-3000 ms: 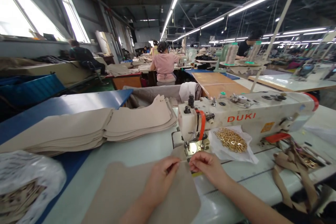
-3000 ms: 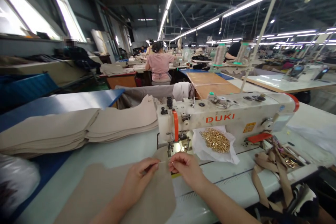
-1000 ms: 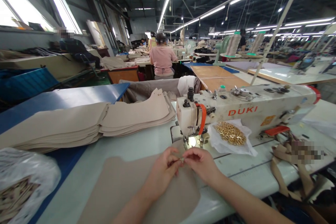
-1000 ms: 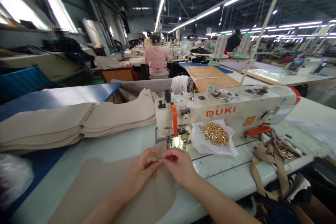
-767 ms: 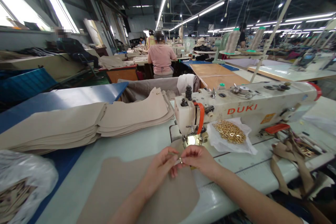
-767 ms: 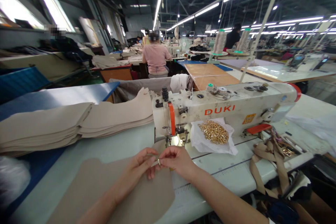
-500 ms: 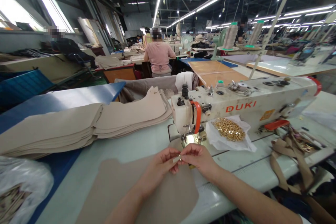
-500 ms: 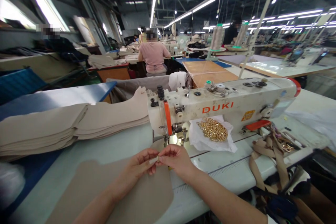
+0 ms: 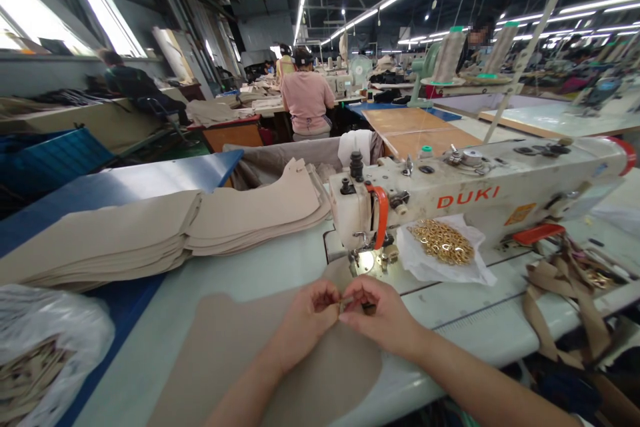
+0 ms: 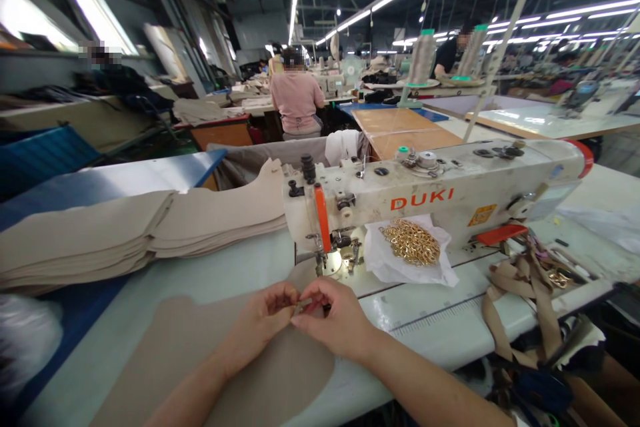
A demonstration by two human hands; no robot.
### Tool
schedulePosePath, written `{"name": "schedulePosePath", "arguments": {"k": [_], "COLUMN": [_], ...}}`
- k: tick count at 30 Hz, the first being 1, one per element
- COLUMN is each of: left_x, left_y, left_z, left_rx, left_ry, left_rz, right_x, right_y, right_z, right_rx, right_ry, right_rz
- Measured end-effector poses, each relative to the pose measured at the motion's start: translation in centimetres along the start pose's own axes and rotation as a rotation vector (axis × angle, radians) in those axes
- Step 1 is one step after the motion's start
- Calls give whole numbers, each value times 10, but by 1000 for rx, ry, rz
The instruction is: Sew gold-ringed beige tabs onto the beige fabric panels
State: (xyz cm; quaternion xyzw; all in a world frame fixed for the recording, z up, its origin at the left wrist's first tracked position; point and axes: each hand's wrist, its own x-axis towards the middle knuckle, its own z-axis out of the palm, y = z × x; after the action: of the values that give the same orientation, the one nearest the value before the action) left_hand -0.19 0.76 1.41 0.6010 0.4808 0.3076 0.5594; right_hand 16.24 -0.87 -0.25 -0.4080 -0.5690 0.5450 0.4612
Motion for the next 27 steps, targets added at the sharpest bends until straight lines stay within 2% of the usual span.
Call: {"name": "schedulePosePath", "arguments": {"k": [6,12,15,19,27], "left_x": [1,3,3,3,3], "left_y": [-4,-4,-3,-3,-10], "left_z": [-1,1,3,3,7], "left_rx": [9,-151,-161,-175,-194], "left_ry": [29,65,112,140,166], "left_rz": [22,51,36,36,36], "right_x": [-2,-2,-1,1,0], "right_y": [1,9,9,9,16], "right_z": [-3,-1,3,4,4], "right_rx": [-279,-354,-397,-426,-429], "right_ry": [27,150,218,256,228], "right_rz": [-170,-262,-311,-292,-224]}}
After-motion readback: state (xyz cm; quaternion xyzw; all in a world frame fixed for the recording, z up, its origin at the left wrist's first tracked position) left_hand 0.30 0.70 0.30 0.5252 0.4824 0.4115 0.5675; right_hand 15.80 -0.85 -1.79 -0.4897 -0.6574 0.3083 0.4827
